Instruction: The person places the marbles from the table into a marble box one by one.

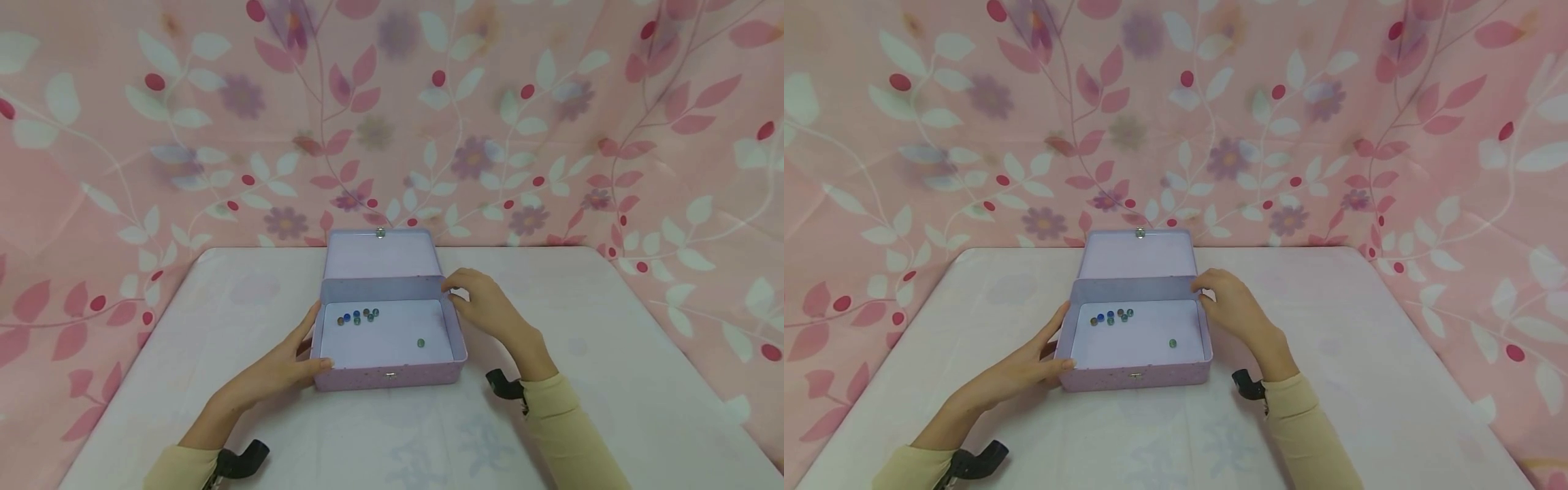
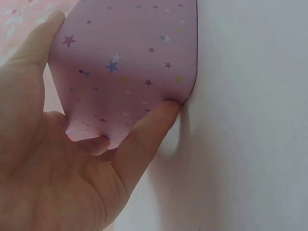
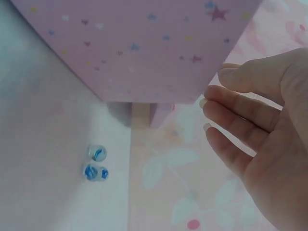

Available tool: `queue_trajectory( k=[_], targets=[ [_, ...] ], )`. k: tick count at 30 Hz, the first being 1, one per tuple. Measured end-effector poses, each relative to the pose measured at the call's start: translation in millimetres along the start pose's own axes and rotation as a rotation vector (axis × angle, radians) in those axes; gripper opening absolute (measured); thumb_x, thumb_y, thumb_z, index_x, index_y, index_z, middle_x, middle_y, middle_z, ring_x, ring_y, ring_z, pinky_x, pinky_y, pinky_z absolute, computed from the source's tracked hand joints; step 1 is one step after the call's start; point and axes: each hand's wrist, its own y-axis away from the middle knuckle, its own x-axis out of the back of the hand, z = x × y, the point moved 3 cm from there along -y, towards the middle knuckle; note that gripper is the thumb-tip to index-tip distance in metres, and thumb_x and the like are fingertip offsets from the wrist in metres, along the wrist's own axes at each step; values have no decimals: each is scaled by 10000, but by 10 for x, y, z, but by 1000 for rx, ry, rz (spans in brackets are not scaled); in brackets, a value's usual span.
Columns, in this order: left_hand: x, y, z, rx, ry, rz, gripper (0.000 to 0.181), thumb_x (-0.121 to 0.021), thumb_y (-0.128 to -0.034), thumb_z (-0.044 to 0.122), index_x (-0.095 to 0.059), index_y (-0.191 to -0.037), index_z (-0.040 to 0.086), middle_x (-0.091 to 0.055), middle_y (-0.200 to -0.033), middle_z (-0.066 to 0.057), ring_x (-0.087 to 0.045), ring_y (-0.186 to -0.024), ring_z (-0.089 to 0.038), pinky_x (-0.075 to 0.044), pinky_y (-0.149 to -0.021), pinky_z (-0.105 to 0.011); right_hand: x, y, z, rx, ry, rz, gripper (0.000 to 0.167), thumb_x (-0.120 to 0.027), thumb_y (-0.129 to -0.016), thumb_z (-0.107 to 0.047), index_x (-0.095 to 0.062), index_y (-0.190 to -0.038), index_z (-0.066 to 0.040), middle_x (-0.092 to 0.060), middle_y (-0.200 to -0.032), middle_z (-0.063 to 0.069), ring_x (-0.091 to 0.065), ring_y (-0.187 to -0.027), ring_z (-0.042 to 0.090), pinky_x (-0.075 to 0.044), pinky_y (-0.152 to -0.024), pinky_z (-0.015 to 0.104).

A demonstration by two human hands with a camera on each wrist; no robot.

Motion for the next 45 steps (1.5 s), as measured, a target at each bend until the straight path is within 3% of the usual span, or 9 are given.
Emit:
queue_trajectory(
  k=[8,14,19,27,45],
  targets=[
    [-1,-10,-6,-9,9,-5,999,-680,-932,352,85,-1567,444,111,-1681,-6,-98,-1515,-491,-171,-1180,-665,44,27,259,-133,47,-35,175,-656,-886,-15,-728,-1043,-43,-709,-976,69,-646,-921,223,-542,-849,438],
    [2,-9,-5,-10,8,-8,1002,-679,-931,356,89,-1568,440,120,-1680,-22,-93,-1512,-498,-175,-1178,-665,34,71,401,-246,143,-140,152,-644,-859,-55,-729,-983,-30,-650,-818,66,-575,-746,198,-488,-680,359],
    [1,-7,10,-4,12,-7,1005,-682,-930,343,87,-1570,437,104,-1682,-31,-96,-1516,-488,-167,-1183,-660,15,98,456,-308,206,-214,105,-661,-863,-96,-727,-941,-67,-655,-842,71,-580,-762,218,-479,-670,384],
    [-5,-2,13,9,19,-2,1005,-687,-928,334,80,-1566,455,98,-1684,-33,-91,-1518,-485,-165,-1180,-667,-139,110,607,-318,271,-254,121,-601,-863,-95,-713,-909,-99,-667,-852,60,-592,-770,219,-487,-665,405],
    [0,-11,-10,17,7,1,999,-695,-921,353,67,-1553,491,96,-1684,-8,-93,-1523,-474,-159,-1180,-671,-197,117,523,-279,307,-282,106,-619,-852,-49,-719,-879,-70,-669,-821,59,-572,-734,208,-495,-663,384]
  ],
)
